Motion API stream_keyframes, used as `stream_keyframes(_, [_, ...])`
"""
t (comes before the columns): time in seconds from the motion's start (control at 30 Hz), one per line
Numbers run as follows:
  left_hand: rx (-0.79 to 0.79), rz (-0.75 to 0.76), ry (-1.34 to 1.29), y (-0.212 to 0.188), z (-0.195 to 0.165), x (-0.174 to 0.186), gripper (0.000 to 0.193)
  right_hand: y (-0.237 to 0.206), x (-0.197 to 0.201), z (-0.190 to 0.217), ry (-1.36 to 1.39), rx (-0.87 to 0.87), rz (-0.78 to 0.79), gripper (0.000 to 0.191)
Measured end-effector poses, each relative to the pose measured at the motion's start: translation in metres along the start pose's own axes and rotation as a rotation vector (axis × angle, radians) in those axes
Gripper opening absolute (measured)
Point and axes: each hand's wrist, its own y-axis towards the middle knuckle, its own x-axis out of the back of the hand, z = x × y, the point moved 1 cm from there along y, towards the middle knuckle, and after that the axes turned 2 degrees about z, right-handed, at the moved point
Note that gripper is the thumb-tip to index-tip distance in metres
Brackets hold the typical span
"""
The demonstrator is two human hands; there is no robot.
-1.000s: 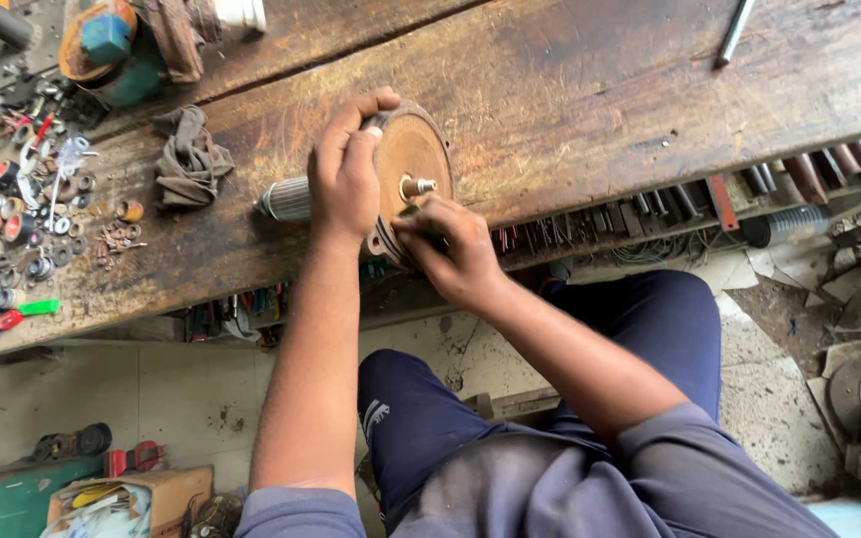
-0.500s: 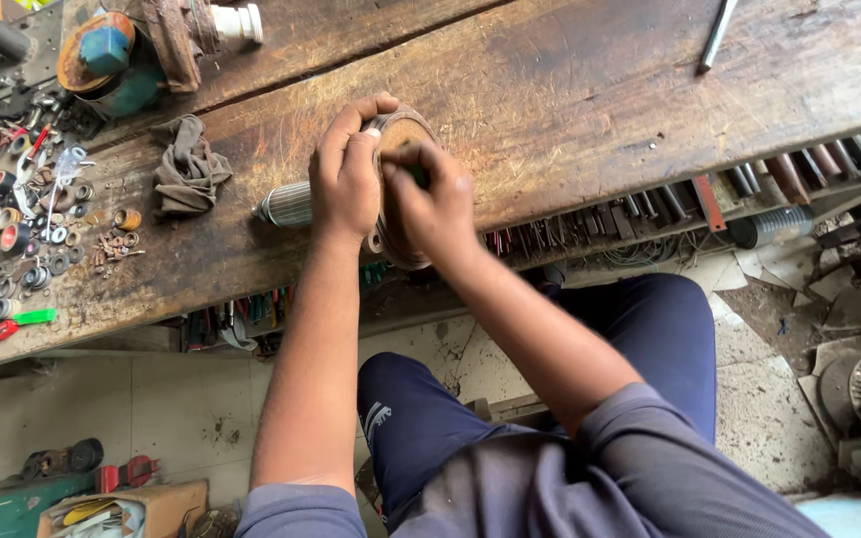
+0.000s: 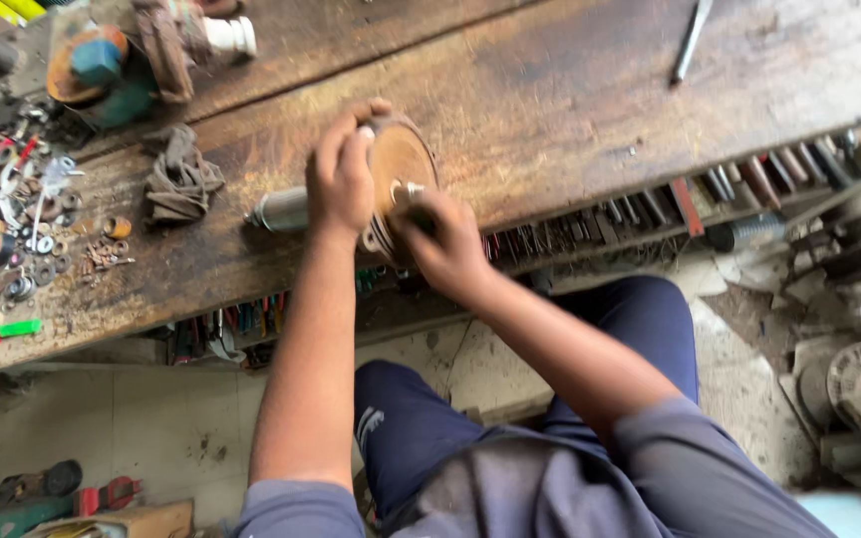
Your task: The person brushes dust off a rusty circular pump end cover with a paintbrush, then scrapes and rubs the cover's surface and edges by hand and with a small abrasive pad, rotating the cover on the workbench to work different areas.
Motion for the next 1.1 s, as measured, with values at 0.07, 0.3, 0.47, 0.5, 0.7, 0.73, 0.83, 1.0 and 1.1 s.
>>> stream_keyframes(0.07, [-0.017, 0.003, 0.048, -0.001, 0.0, 0.0, 0.035, -0.002, -0.002, -0.006, -0.019, -0.054, -0.104, 0.011])
stream_keyframes(0.3, [-0.046, 0.014, 0.037, 0.002, 0.004, 0.002, 0.034, -0.031, 0.047, -0.02, -0.284, 0.022, 0.238, 0.01])
stream_keyframes(0.47, [0.026, 0.042, 0.005, 0.007, 0.005, 0.002, 0.033, -0.045, 0.064, -0.024, -0.194, -0.026, -0.035, 0.01])
stream_keyframes(0.5, [0.029, 0.044, 0.008, 0.008, 0.003, 0.001, 0.033, -0.047, 0.062, -0.023, -0.206, -0.02, 0.011, 0.01])
stream_keyframes(0.7, [-0.046, -0.148, 0.398, 0.0, -0.023, 0.0, 0.016, -0.052, 0.059, -0.011, -0.228, -0.037, 0.067, 0.01])
stream_keyframes(0.73, [0.012, -0.131, 0.493, -0.001, -0.027, -0.001, 0.013, -0.051, 0.061, -0.009, -0.234, -0.04, 0.051, 0.011])
stream_keyframes(0.83, [0.138, -0.088, 0.703, -0.006, -0.037, -0.001, 0.012, -0.047, 0.063, -0.005, -0.235, -0.015, 0.052, 0.011])
stream_keyframes(1.0, [0.042, 0.002, 0.804, -0.022, -0.052, 0.008, 0.039, -0.038, 0.058, -0.004, -0.202, 0.004, 0.095, 0.01])
stream_keyframes(1.1, [0.046, 0.111, 0.992, -0.039, -0.06, 0.016, 0.07, -0.038, 0.064, -0.009, -0.224, 0.023, 0.044, 0.01])
